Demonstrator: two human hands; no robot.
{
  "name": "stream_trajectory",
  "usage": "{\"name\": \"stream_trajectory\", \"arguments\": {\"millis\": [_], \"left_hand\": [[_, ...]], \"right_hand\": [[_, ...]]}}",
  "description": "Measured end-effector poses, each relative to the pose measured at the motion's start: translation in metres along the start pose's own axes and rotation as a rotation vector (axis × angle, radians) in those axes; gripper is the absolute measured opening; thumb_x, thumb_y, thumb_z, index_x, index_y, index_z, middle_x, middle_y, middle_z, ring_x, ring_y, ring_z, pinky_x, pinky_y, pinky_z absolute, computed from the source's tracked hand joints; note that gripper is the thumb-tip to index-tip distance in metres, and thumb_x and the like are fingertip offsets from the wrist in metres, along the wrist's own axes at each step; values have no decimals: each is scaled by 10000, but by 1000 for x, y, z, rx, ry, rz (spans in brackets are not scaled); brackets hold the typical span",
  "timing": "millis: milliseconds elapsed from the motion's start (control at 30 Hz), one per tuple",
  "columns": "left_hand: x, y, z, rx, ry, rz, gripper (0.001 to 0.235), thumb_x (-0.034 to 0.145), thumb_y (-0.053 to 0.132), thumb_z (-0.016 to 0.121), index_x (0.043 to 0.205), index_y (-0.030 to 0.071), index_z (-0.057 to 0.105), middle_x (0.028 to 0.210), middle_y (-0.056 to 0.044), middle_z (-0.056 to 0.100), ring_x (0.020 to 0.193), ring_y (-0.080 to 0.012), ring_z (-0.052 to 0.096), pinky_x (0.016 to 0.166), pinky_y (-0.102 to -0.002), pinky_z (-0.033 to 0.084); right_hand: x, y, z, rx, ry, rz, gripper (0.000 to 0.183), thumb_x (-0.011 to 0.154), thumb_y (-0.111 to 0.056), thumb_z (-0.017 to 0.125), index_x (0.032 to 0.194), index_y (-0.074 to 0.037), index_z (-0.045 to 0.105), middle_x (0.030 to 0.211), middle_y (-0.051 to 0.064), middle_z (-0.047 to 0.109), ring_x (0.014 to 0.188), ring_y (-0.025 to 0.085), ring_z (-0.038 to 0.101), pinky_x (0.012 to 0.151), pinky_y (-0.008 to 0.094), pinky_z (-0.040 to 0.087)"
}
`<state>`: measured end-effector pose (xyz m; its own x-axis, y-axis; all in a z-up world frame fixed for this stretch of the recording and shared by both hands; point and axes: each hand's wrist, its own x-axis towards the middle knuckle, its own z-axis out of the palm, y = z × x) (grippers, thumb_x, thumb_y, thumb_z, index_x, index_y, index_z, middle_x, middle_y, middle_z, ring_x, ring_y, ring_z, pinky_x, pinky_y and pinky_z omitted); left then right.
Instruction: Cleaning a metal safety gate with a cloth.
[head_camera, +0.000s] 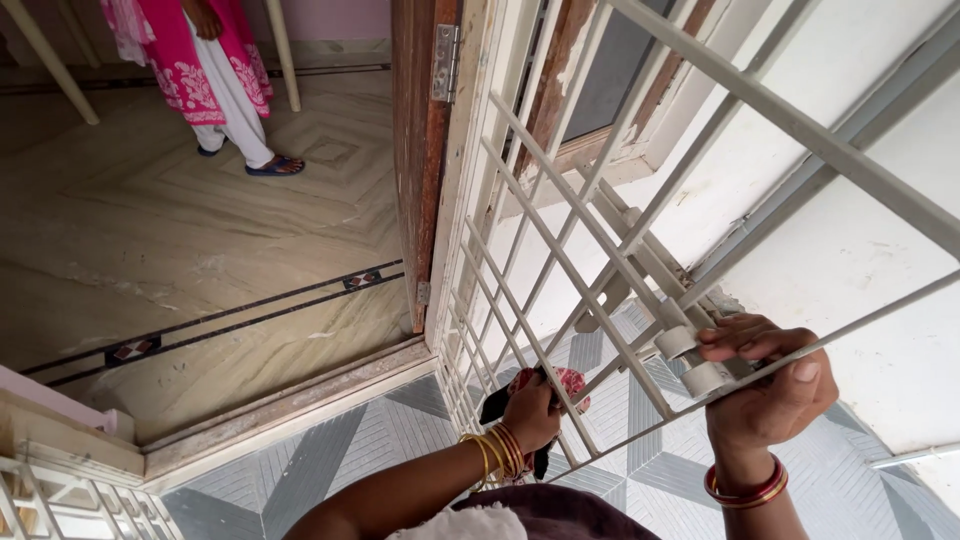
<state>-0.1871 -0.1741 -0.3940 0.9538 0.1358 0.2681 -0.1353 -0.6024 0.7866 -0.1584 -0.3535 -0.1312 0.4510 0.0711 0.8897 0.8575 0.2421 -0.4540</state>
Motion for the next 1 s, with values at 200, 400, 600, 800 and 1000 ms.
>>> {"name": "stream_trajectory", "arguments": {"millis": [200, 400, 600, 800, 1000], "left_hand": [[-23, 43, -26, -137, -80, -131, 228, 950, 131, 602, 1122, -8, 550, 1021, -211, 657, 921, -356, 675, 829, -463, 571], [-29, 130, -78, -449, -207, 169, 296, 953, 211, 691, 1115, 2, 559, 928, -115, 675, 857, -248, 706, 769, -375, 573], [-24, 212, -123, -279, -95, 338, 282, 989, 290, 730, 1065, 35, 638, 841, -120, 660, 747, -257, 698, 706, -357, 539], [-34, 195, -101, -246, -74, 422, 385, 982, 270, 692, 1248, 10, 593, 1091, -167, 667, 1006, -344, 688, 886, -407, 558], [-36, 55, -32, -43, -421, 228, 461, 1048, 373, 671, 1275, -24, 605, 1020, -214, 681, 991, -377, 705, 906, -448, 540]], "right_hand": [[3, -1, 4, 21, 9, -11, 531, 1204, -443, 405, 902, -26, 536, 667, 165, 636, 668, 271, 680, 760, 376, 565], [2, 4, -3, 55, 10, 12, 540, 1213, -446, 417, 908, -18, 542, 674, 166, 640, 686, 284, 689, 764, 373, 552], [-3, 0, -4, 109, 3, 23, 527, 1206, -430, 440, 916, -7, 559, 718, 174, 662, 742, 293, 701, 826, 379, 528], [1, -1, -3, 147, 12, 36, 502, 1191, -394, 456, 923, 15, 571, 736, 169, 683, 767, 294, 699, 836, 389, 528], [2, 1, -2, 185, 13, 35, 488, 1175, -370, 462, 921, 26, 594, 752, 172, 696, 772, 294, 702, 826, 395, 555]]}}
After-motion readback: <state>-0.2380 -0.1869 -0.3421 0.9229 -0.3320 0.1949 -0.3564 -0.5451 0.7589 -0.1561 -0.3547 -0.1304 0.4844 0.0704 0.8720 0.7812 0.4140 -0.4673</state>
